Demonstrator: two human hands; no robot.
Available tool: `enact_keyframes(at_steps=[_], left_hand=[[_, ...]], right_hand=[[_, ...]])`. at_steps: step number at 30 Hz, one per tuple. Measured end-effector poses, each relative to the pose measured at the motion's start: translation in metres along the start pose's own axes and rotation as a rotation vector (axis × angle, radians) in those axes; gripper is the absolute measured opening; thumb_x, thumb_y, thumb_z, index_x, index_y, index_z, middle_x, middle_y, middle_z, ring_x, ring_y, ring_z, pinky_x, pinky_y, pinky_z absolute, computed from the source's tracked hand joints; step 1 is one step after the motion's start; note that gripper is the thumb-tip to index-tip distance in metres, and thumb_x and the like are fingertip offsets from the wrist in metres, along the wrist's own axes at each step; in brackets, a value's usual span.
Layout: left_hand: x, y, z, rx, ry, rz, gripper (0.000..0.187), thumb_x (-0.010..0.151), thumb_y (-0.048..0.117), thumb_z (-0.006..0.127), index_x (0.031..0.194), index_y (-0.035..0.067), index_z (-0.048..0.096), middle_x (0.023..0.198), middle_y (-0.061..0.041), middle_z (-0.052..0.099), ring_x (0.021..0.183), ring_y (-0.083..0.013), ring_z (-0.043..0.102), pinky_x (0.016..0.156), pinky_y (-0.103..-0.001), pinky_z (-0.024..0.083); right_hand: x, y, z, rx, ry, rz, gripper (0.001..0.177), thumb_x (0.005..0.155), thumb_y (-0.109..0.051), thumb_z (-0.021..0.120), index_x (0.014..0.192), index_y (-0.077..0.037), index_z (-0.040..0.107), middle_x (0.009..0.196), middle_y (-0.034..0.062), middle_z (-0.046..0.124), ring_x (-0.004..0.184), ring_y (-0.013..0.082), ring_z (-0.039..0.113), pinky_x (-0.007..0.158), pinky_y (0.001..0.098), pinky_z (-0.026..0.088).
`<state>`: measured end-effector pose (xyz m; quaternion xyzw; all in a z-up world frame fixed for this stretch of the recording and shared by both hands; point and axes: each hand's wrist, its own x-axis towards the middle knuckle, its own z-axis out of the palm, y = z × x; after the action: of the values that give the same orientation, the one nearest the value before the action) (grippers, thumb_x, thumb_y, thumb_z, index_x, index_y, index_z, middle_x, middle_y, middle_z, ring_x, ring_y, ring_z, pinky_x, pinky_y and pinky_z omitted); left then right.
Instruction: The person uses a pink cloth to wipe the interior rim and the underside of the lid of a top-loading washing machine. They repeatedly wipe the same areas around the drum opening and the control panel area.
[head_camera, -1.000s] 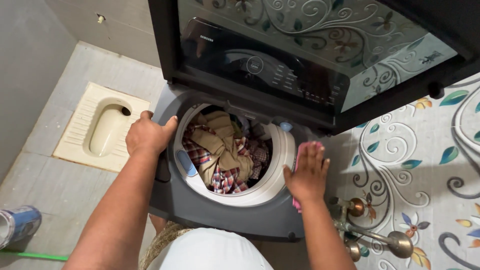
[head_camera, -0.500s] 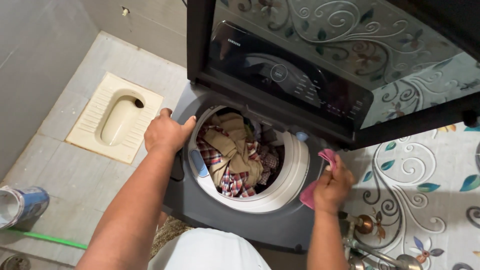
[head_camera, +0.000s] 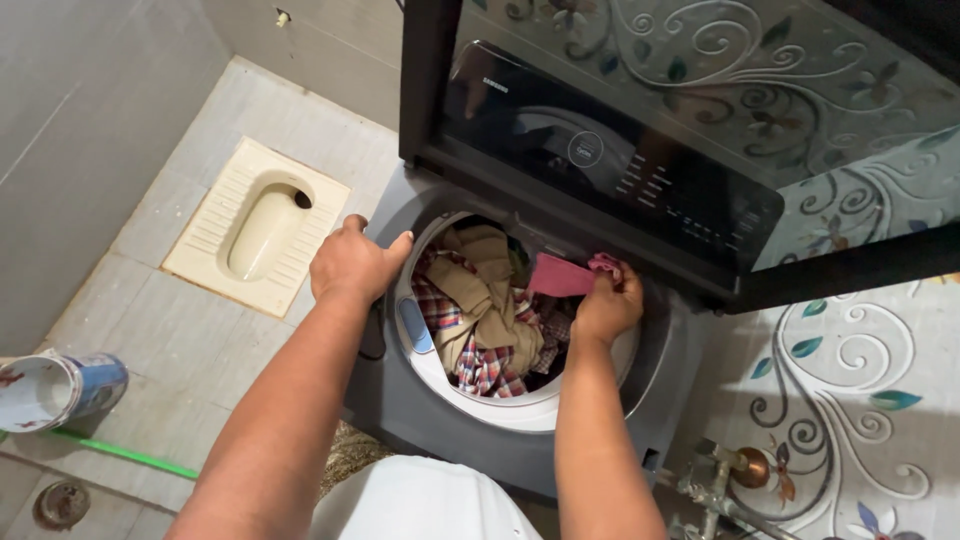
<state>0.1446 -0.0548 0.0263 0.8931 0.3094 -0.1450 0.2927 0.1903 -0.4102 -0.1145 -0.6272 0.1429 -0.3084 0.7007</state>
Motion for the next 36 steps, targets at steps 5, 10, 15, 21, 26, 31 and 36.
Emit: enact_keyframes(at_steps=[5,10,15,21,26,31,36], left_hand=[[0.001,0.0,-0.001,-0.004,-0.004,0.02,0.082,0.081,0.065,0.069,0.139,0.008,0.059,0.129,-0.017,0.067,0.123,-0.0335,0.062,0.101,-0.044,0.051],[0.001,-0.001,0.0,0.003,0.005,0.037,0.082,0.082,0.065,0.068,0.138,0.007,0.059,0.13,-0.018,0.067,0.123,-0.0331,0.062,0.101,-0.043,0.05],[0.001,-0.001,0.0,-0.004,0.004,0.033,0.08,0.08,0.065,0.068,0.137,0.008,0.06,0.129,-0.016,0.067,0.123,-0.0324,0.062,0.101,-0.043,0.05],[0.003,-0.003,0.002,-0.008,0.014,0.039,0.08,0.08,0.065,0.068,0.136,0.008,0.06,0.129,-0.017,0.067,0.122,-0.0332,0.062,0.102,-0.044,0.05],[0.004,-0.001,0.001,-0.003,0.009,0.036,0.081,0.08,0.065,0.068,0.136,0.007,0.06,0.129,-0.018,0.067,0.122,-0.0341,0.063,0.102,-0.044,0.05],[0.006,-0.002,0.004,-0.02,0.012,0.025,0.079,0.083,0.067,0.064,0.136,0.009,0.06,0.128,-0.019,0.067,0.121,-0.0355,0.062,0.101,-0.046,0.049],[0.015,-0.012,0.016,-0.048,0.059,0.068,0.06,0.099,0.058,0.043,0.131,0.012,0.063,0.121,-0.02,0.07,0.117,-0.0388,0.063,0.099,-0.05,0.049]], right_hand=[[-0.012,-0.017,0.003,-0.344,-0.068,-0.15,0.025,0.089,0.008,0.063,0.112,0.002,0.072,0.102,0.0102,0.074,0.091,0.0173,0.071,0.087,0.0288,0.057],[-0.027,-0.05,0.02,-0.858,-0.203,-0.439,0.028,0.081,-0.007,0.078,0.108,-0.01,0.082,0.088,0.0126,0.069,0.082,0.0284,0.067,0.078,0.0383,0.055],[-0.031,-0.061,0.052,-0.94,-0.258,-0.482,0.023,0.082,-0.014,0.077,0.104,-0.012,0.082,0.089,0.0126,0.07,0.082,0.0314,0.068,0.076,0.0405,0.056],[-0.055,-0.037,0.097,-0.783,-0.489,-0.63,0.02,0.086,-0.012,0.073,0.104,-0.013,0.08,0.095,0.0111,0.074,0.09,0.0298,0.07,0.083,0.039,0.057],[-0.087,0.027,0.103,-0.327,-0.496,0.329,0.014,0.096,-0.018,0.069,0.109,-0.012,0.073,0.089,0.0047,0.073,0.083,0.0216,0.07,0.077,0.0361,0.056],[-0.085,0.061,0.122,0.421,-0.195,0.855,0.022,0.097,-0.021,0.06,0.116,-0.012,0.065,0.104,0.0052,0.075,0.094,0.0206,0.074,0.083,0.0389,0.062],[-0.131,0.026,0.171,-0.166,-0.558,0.15,0.025,0.101,-0.014,0.066,0.121,-0.002,0.074,0.104,0.0109,0.065,0.092,0.0259,0.057,0.08,0.0406,0.046]])
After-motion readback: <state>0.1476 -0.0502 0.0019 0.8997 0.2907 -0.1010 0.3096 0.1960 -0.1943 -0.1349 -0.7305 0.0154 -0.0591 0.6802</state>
